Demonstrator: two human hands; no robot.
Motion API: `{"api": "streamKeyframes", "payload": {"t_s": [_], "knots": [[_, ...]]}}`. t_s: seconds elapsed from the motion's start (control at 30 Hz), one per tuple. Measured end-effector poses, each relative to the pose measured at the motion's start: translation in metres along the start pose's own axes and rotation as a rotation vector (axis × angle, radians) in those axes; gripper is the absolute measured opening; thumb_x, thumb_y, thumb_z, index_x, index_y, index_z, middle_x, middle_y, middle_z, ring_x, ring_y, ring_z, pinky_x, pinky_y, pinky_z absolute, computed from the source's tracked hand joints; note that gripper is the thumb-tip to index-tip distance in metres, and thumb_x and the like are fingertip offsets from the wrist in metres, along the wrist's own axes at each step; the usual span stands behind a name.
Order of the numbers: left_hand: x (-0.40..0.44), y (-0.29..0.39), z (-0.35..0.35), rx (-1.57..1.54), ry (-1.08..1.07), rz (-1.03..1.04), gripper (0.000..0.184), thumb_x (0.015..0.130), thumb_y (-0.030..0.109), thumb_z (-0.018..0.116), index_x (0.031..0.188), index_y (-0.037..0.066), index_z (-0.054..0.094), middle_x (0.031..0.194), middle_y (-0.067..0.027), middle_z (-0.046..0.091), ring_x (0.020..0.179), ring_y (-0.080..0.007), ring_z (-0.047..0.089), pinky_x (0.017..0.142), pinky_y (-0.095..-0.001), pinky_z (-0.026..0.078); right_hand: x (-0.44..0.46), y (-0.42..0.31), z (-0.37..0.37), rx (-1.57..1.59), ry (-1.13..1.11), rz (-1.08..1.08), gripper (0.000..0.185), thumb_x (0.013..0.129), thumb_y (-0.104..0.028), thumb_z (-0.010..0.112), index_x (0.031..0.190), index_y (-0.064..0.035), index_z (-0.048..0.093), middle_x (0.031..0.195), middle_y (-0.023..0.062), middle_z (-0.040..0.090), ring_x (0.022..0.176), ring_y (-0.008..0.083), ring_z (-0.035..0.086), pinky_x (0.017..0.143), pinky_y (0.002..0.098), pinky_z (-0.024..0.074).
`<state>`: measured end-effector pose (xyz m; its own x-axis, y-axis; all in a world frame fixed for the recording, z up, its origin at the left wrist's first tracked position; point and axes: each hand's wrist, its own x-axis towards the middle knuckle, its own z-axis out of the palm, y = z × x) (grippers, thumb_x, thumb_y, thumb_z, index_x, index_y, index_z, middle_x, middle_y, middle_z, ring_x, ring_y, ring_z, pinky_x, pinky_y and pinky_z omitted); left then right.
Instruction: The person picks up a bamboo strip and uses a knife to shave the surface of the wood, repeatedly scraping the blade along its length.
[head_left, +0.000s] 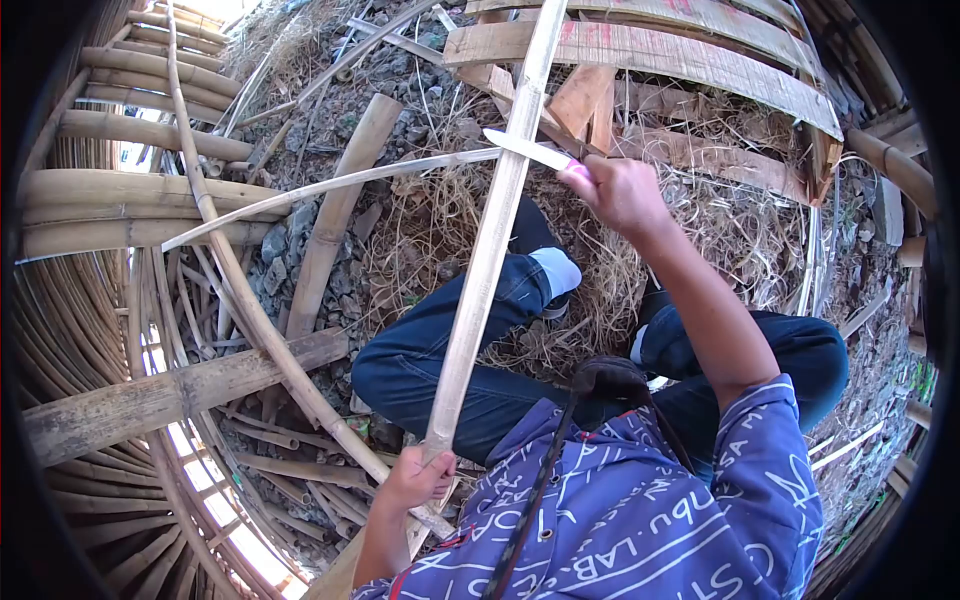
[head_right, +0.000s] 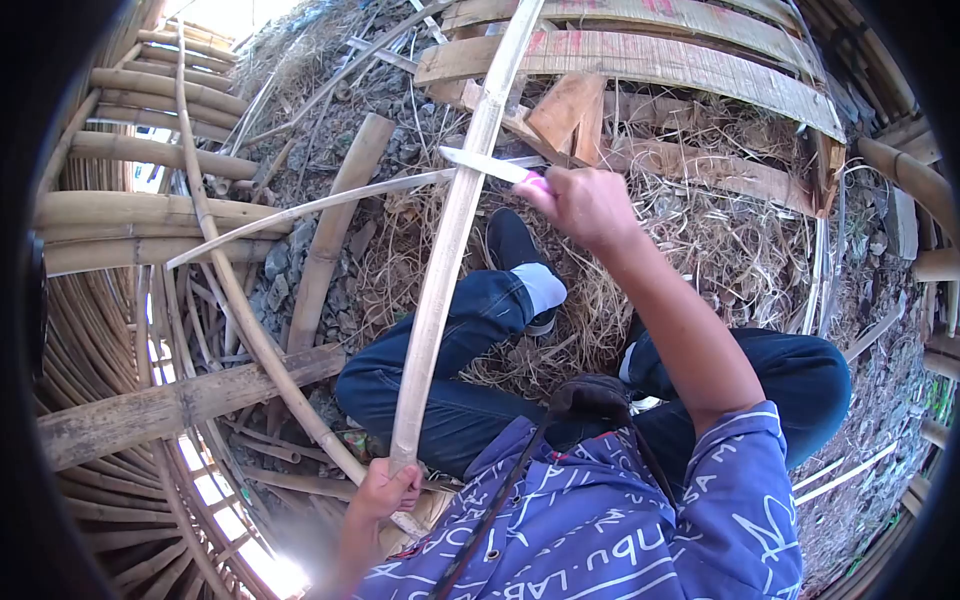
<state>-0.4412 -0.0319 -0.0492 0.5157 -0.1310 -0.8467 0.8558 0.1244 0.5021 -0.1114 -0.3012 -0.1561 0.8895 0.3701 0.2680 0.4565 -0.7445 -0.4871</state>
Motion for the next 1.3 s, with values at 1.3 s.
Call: {"api": "streamKeyframes", "payload": {"t_s": [1.3], "knots": [[0.002, -0.008, -0.008, -0.066, -0.046, 0.027, 0.029, 0.097, 0.03, 0.05, 0.081, 0.005, 0.049, 0.054, 0.003, 0.035, 0.044, -0.0047, 0.031, 0.039, -0.0221, 0.025, 0.003, 0.0, 0.023, 0.156, -0.009, 0.122, 0.045, 0.088, -0.048, 0.056, 0.066, -0.0081, 0.062, 0.058, 0.0141, 0.058, 0.05, 0.0332, 0.058, 0.052, 0.0411, 0.0482]]}}
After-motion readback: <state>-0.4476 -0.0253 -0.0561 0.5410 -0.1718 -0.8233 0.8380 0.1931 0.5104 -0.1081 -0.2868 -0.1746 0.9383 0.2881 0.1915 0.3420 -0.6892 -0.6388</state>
